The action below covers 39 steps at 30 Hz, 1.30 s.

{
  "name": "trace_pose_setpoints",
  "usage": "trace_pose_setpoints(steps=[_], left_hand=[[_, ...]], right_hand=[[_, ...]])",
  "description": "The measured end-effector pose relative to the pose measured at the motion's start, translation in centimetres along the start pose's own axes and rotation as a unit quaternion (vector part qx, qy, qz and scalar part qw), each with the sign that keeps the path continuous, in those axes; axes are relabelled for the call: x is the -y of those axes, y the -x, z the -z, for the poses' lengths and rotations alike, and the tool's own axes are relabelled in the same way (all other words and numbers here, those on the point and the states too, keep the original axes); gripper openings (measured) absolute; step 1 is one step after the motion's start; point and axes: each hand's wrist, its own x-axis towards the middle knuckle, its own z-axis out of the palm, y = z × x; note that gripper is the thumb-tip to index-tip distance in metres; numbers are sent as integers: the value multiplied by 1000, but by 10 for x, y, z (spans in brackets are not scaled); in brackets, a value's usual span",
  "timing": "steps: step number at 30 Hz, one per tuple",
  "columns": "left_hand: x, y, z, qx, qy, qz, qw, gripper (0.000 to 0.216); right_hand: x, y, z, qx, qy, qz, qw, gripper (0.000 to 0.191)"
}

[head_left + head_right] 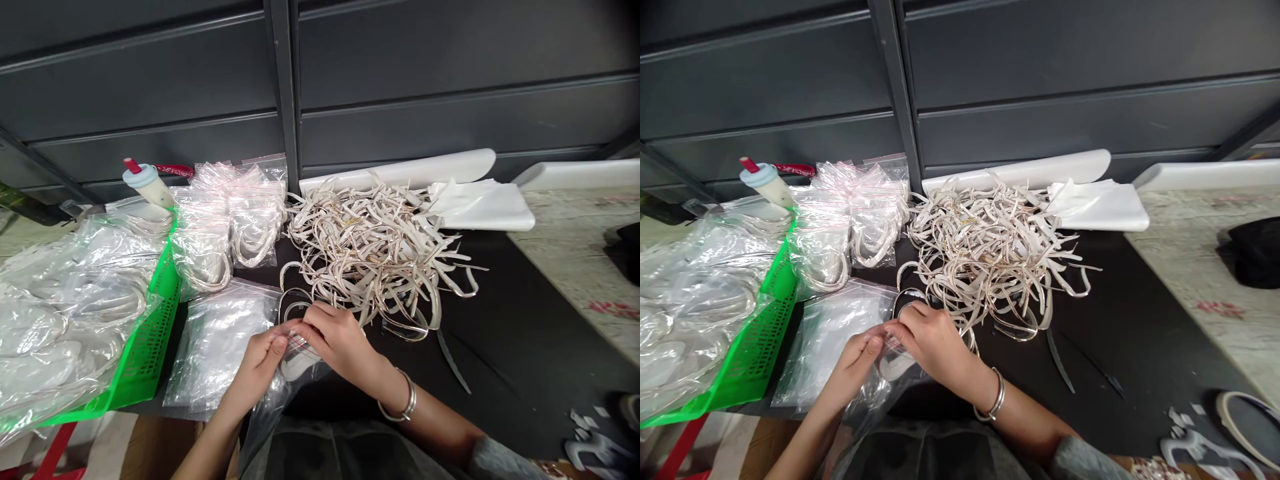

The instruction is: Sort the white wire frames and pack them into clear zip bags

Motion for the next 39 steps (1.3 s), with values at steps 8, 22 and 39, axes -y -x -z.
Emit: trace_pose_setpoints(steps=[8,22,39], left_hand=[[7,-8,1,-127,344,51,929,37],[6,2,9,-141,402,-47,904,35],[17,5,25,-152,280,-96,943,44]], right_hand=[[-9,9,14,-61,-76,48,994,26],[-5,-13,24,18,13,90,996,6],[24,-31,45,45,6,160,986,14]])
